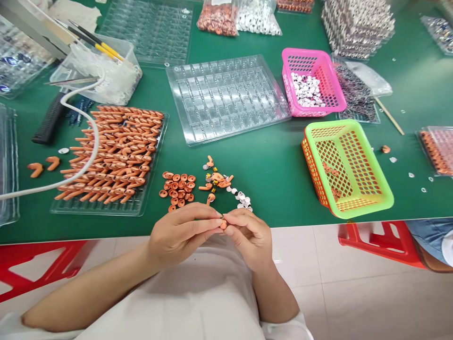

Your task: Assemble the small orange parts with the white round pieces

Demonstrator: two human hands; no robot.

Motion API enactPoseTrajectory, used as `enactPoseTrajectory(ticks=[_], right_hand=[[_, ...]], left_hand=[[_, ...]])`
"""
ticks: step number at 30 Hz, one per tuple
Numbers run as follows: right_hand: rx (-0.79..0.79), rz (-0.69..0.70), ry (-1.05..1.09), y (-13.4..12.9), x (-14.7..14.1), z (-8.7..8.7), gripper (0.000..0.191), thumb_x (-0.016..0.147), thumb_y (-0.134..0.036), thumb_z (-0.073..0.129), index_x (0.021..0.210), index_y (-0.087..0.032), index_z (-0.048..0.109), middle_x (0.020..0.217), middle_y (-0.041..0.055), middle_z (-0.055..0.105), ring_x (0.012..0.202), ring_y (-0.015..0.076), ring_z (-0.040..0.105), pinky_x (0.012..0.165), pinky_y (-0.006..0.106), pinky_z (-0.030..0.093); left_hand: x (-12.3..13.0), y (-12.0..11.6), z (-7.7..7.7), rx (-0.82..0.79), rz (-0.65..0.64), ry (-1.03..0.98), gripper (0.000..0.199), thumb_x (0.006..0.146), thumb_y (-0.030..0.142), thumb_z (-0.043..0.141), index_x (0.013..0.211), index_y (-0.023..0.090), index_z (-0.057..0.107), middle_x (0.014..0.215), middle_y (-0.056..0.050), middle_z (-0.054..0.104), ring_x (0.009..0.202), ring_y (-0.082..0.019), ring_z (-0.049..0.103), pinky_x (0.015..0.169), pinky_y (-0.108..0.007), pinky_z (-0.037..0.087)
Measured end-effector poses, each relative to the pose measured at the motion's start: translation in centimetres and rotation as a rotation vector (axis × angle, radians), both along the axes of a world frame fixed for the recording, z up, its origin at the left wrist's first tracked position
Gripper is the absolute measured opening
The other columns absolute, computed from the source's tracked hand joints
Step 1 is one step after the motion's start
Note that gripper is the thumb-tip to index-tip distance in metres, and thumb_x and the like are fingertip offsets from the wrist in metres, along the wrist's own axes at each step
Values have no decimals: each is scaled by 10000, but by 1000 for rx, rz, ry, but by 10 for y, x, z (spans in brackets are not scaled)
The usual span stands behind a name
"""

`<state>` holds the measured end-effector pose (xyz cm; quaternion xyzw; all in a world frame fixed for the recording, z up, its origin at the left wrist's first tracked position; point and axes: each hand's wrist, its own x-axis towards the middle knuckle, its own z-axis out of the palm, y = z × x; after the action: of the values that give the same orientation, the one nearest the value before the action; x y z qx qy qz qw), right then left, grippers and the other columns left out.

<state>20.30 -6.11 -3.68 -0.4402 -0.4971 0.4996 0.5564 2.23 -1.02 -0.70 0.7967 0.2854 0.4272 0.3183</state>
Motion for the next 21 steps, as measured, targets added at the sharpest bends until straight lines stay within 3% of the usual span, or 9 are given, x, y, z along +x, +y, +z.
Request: enactPoseTrajectory(ticks=[7, 14, 21], right_hand=[[36, -4, -34, 1, 0, 1, 254, 889, -167, 656, 1098, -293, 727, 916, 54, 731, 852, 190, 688, 693, 345, 601], [40, 81, -42, 1, 3, 3, 304, 885, -174, 661, 1163, -293, 692, 935, 57, 711, 871, 190, 677, 699, 347, 607], [71, -6, -158, -1, -1, 2, 253, 873, -159, 665, 1100, -264, 699, 901, 53, 717, 830, 186, 682, 694, 349, 605]], left_hand=[[-1, -2, -2, -11, 4, -14, 194, 901, 101, 611, 1052, 200, 683, 944, -69, 741, 850, -144, 694, 751, -257, 590], [-2, -3, -3, -8, -8, 2, 238, 917, 73, 554, 1084, 208, 656, 947, -66, 739, 863, -145, 691, 746, -261, 585], [-3, -6, -5, 70, 36, 72, 274, 920, 69, 514, 1117, 205, 647, 948, -77, 731, 876, -159, 694, 731, -263, 579]])
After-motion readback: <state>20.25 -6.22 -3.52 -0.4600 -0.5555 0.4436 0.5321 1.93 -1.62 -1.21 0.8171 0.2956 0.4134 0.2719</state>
